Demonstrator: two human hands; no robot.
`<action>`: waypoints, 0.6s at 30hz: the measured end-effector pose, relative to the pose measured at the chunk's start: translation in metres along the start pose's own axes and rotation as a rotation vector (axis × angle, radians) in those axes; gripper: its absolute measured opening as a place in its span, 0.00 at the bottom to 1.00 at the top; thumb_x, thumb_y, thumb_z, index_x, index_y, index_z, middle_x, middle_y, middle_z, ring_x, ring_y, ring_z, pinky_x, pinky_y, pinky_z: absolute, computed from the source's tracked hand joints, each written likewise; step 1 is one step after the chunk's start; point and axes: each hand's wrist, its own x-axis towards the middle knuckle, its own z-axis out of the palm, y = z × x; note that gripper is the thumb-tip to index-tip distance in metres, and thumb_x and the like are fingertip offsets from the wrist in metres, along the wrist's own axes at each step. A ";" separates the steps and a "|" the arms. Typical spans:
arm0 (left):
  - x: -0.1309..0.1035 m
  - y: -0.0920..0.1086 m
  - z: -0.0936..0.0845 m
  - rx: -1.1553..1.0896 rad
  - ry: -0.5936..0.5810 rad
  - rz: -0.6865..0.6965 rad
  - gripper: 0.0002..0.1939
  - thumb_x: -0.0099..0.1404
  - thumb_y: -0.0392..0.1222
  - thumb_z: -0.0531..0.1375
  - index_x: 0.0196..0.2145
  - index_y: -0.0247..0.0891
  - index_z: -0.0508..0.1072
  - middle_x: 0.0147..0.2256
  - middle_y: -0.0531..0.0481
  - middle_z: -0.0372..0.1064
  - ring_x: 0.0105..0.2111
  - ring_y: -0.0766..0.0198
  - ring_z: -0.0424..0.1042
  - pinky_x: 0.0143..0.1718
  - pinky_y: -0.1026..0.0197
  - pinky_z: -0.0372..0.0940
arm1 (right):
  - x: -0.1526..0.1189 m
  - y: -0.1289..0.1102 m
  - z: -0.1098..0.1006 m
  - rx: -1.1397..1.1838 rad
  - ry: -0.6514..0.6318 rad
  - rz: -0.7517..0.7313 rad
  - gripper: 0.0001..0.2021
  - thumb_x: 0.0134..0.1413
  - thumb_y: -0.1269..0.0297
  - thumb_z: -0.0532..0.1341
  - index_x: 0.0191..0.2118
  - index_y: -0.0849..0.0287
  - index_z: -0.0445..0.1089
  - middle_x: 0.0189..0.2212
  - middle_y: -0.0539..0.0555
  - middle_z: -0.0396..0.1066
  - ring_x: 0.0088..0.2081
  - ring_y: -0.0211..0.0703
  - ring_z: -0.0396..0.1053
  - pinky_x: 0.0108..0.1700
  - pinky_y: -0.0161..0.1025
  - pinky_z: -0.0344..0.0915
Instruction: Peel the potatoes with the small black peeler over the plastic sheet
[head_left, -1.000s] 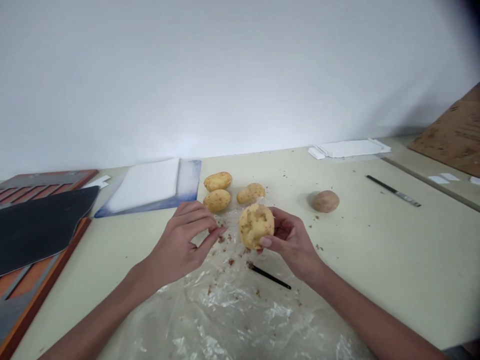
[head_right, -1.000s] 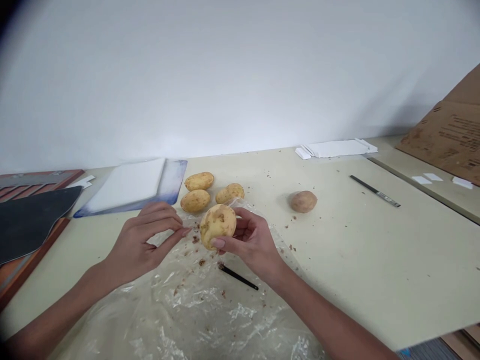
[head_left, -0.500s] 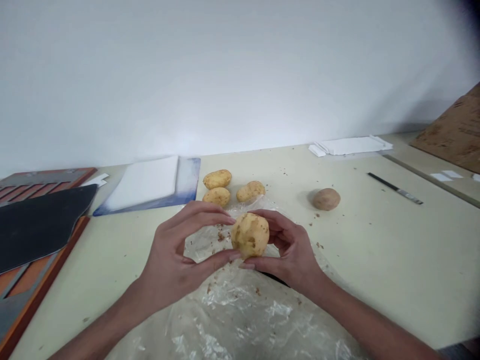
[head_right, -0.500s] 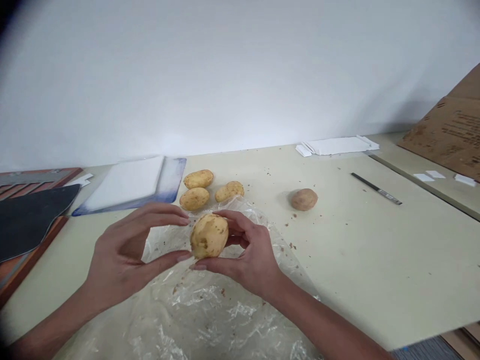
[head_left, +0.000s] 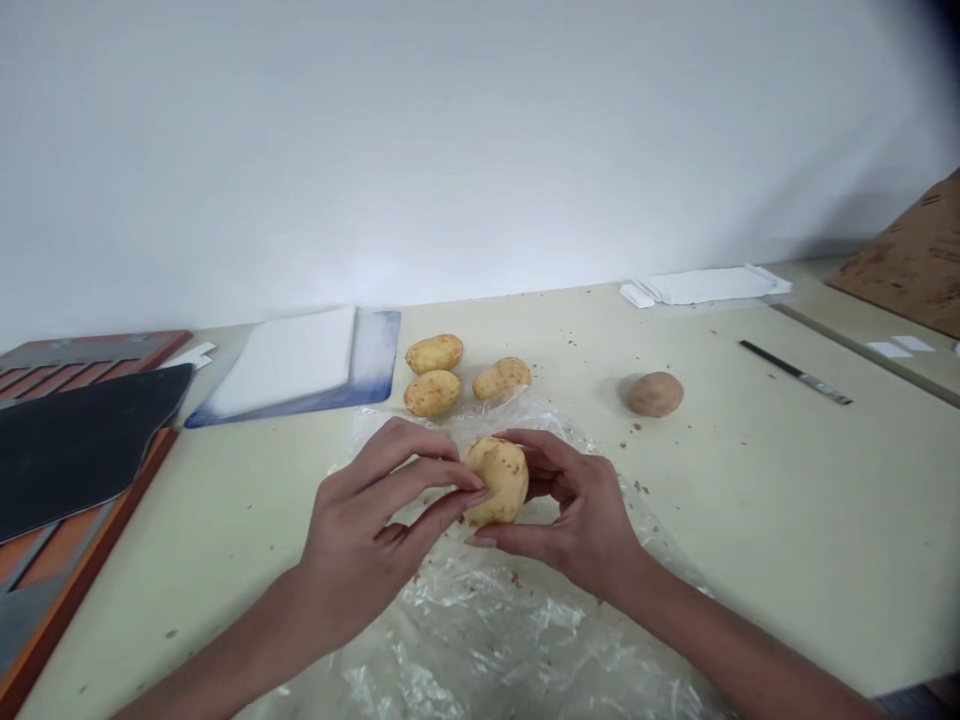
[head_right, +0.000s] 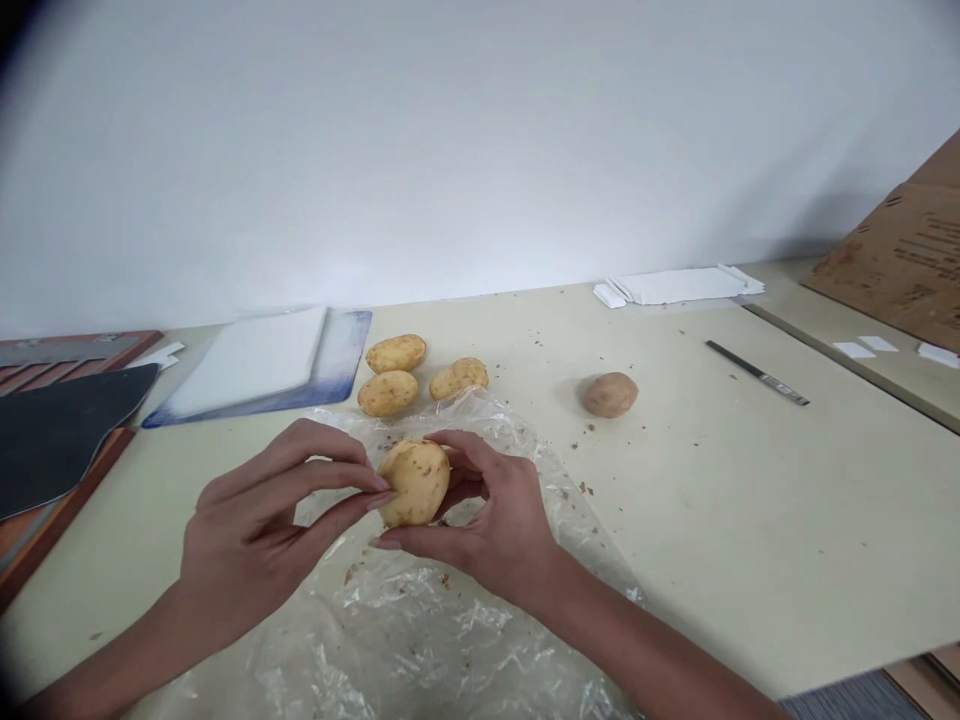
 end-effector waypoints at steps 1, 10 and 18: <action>0.001 -0.001 -0.001 0.022 -0.011 -0.007 0.09 0.63 0.26 0.68 0.38 0.37 0.77 0.38 0.52 0.73 0.38 0.71 0.73 0.41 0.67 0.70 | 0.000 -0.001 -0.001 -0.016 0.007 -0.005 0.35 0.35 0.67 0.81 0.53 0.55 0.74 0.41 0.53 0.83 0.37 0.47 0.81 0.39 0.39 0.81; 0.006 -0.023 -0.021 0.330 -0.241 -0.064 0.13 0.71 0.38 0.61 0.27 0.39 0.67 0.25 0.57 0.66 0.29 0.71 0.65 0.32 0.64 0.60 | 0.004 -0.003 -0.009 -0.307 0.135 -0.158 0.33 0.41 0.56 0.80 0.54 0.57 0.72 0.40 0.54 0.83 0.36 0.45 0.82 0.37 0.36 0.81; -0.004 0.002 0.000 0.122 -0.152 -0.253 0.30 0.60 0.56 0.72 0.57 0.49 0.71 0.55 0.54 0.73 0.54 0.62 0.74 0.54 0.61 0.71 | -0.004 0.003 -0.004 -0.645 0.141 -0.413 0.34 0.48 0.55 0.77 0.59 0.60 0.69 0.44 0.59 0.82 0.35 0.48 0.81 0.38 0.40 0.80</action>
